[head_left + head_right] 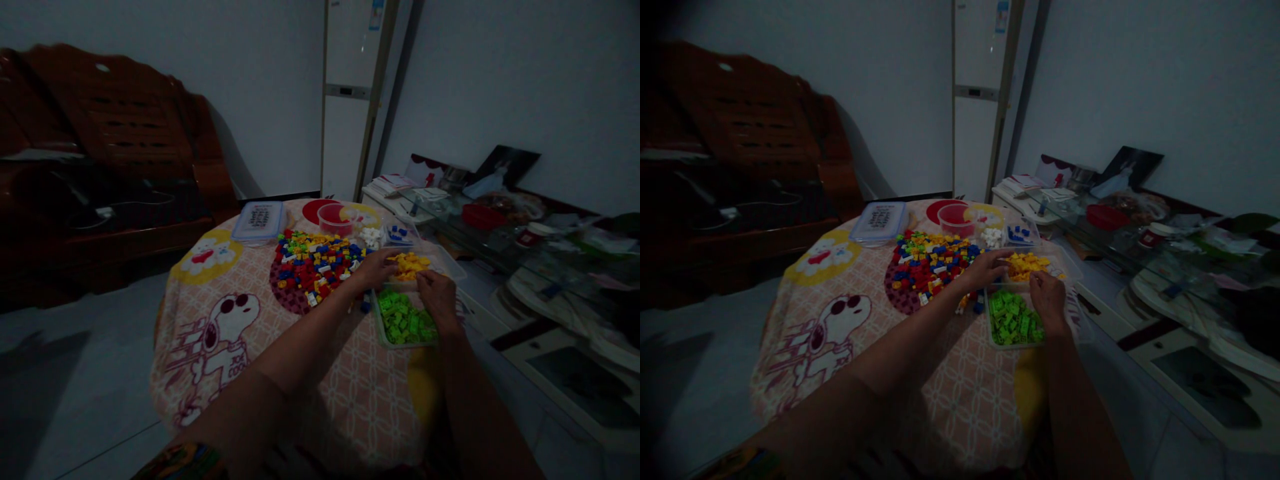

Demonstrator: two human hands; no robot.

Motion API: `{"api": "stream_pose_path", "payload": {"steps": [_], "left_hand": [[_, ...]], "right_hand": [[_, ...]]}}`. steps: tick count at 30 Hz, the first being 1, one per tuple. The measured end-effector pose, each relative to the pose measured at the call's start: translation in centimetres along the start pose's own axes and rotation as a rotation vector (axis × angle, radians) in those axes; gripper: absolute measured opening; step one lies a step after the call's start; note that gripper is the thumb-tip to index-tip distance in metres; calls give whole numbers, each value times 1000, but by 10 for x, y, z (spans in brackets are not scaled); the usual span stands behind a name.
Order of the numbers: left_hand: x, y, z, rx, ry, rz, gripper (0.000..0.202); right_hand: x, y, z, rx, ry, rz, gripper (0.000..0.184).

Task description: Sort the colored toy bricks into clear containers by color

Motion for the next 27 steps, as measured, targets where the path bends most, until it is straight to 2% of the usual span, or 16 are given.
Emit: {"api": "stream_pose_path", "payload": {"steps": [3,5,7,9,14,17,18,20,23,27], "left_hand": [[0,-7,-6,24,-43,57,49],[5,5,-6,-43,-25,44,45],[12,29,-4,-144,20,2,38],[21,60,-1,-255,78,-57,34],[51,145,14,-419,246,-306,30],[66,170,22,-432,313,-395,31],[68,171,24,-431,327,-399,31],[65,162,27,-425,335,-362,30],[50,127,25,-463,292,-213,32],[36,79,27,-626,214,0,42]], "right_hand": [[0,-1,0,-1,0,16,37],[0,-1,0,3,-2,16,37],[1,-1,0,16,-2,20,38],[2,-1,1,28,1,26,37],[5,-2,2,33,11,46,35],[6,-2,3,36,14,49,33],[7,-2,3,38,14,48,34],[7,-3,3,43,17,50,34],[7,-4,2,64,17,69,35],[7,-3,3,63,31,72,37]]}}
Point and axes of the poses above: each hand's wrist, its own x-axis away from the middle knuckle, its own y-axis out of the back of the hand, z = x × y, the point moved 6 cm from there along -x, towards the middle knuckle, and after that the axes turned 13 degrees about -y, right-handed, at the moved point
